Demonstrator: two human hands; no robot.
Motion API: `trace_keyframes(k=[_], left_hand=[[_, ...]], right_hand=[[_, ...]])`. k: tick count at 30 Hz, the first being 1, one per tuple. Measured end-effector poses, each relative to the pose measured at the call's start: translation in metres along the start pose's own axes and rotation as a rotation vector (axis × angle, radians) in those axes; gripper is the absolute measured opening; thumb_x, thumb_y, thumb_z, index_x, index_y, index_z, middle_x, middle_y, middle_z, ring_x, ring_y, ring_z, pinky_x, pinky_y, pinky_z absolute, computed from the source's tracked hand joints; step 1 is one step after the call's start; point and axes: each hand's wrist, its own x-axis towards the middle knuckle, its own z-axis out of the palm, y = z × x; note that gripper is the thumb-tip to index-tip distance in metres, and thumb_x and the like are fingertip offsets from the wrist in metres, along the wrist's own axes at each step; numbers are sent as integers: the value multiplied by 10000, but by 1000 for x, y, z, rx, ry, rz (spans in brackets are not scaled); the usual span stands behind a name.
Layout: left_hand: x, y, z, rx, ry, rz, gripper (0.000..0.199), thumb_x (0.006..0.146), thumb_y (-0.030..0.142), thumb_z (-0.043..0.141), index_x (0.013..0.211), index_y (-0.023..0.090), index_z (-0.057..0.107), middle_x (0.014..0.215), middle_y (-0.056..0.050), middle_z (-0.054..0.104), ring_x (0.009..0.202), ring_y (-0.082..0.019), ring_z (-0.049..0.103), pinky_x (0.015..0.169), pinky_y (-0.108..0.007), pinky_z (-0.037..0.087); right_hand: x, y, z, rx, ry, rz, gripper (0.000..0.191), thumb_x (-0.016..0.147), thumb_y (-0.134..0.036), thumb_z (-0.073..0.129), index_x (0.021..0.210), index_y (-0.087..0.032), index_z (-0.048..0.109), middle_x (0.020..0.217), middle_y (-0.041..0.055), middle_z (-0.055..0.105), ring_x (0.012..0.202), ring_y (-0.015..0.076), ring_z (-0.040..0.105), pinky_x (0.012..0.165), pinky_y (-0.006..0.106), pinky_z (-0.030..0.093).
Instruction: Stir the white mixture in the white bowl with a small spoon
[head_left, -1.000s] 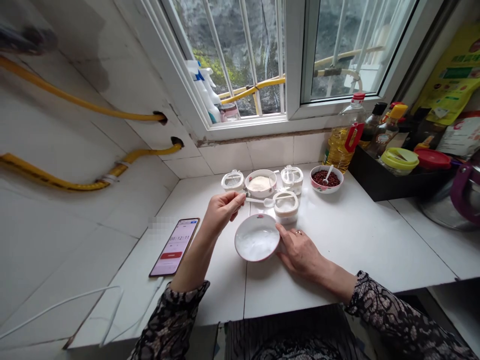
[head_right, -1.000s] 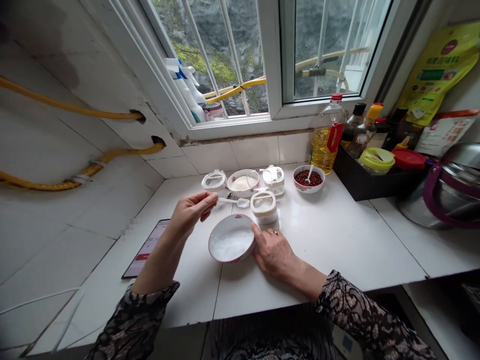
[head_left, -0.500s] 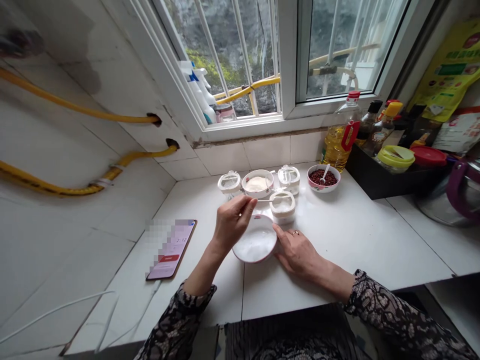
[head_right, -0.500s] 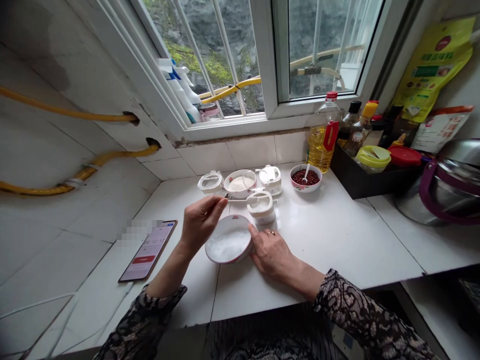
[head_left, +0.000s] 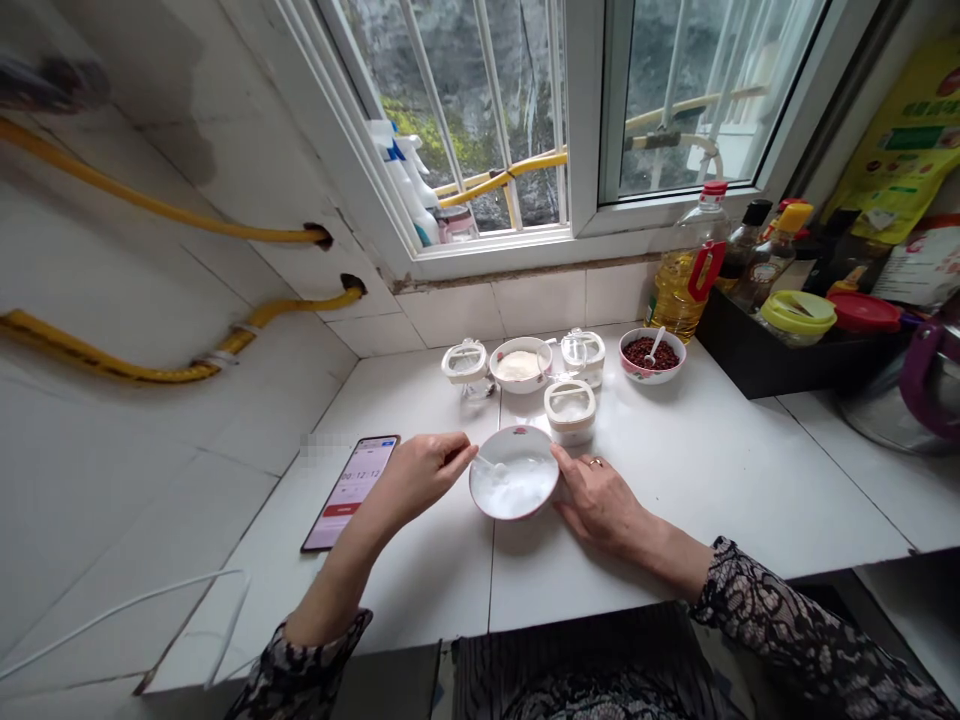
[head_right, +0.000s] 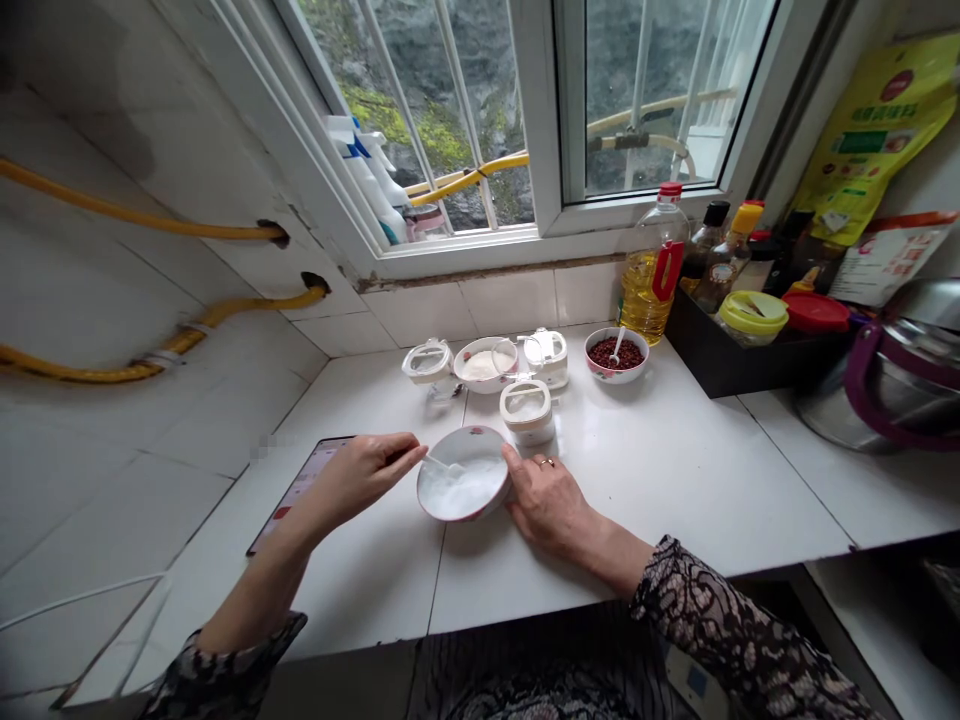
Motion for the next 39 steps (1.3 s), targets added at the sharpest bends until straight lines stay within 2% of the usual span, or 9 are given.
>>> trace_keyframes(k=[6, 12, 17, 26, 34, 39], left_hand=[[3, -2, 5, -96, -54, -43, 405, 838, 471, 442, 546, 194, 485, 488, 28, 419, 482, -107, 351, 492, -243, 249], [5, -12, 8, -238, -7, -126, 392, 793, 498, 487, 559, 189, 544, 499, 33, 428, 481, -100, 358, 467, -224, 271], [6, -17, 6, -395, -57, -203, 379, 766, 523, 537, 574, 196, 539, 429, 65, 347, 410, -84, 316, 414, -209, 254], [11, -13, 3, -679, -59, -196, 375, 738, 485, 655, 561, 171, 551, 463, 52, 399, 389, -60, 342, 380, -195, 259], [36, 8, 2, -782, 128, -154, 362, 727, 475, 684, 577, 172, 557, 453, 64, 367, 381, -58, 321, 368, -201, 248], [50, 35, 9, -603, 333, -2, 315, 834, 434, 576, 646, 181, 582, 458, 55, 404, 404, -83, 358, 410, -221, 273]], right_hand=[[0, 0, 0, -11, 7, 3, 742, 919, -237, 540, 1538, -66, 167, 1001, 145, 664, 887, 282, 608, 781, 428, 524], [1, -2, -3, -15, -14, 6, 737, 904, -212, 538, 1521, -51, 170, 1018, 155, 673, 896, 290, 610, 784, 430, 526], [1, -1, -1, -10, -10, 10, 746, 895, -216, 559, 1521, -54, 187, 1019, 150, 673, 905, 284, 609, 795, 427, 525], [1, -1, -1, -10, -16, 8, 759, 890, -208, 545, 1525, -49, 161, 1035, 164, 671, 908, 298, 615, 791, 438, 528], [0, -1, 0, -7, -8, 3, 754, 893, -203, 569, 1526, -52, 188, 1026, 149, 666, 908, 278, 607, 799, 422, 523], [0, -1, 0, -23, -15, 12, 776, 877, -213, 591, 1523, -44, 195, 1039, 156, 670, 913, 285, 607, 803, 429, 525]])
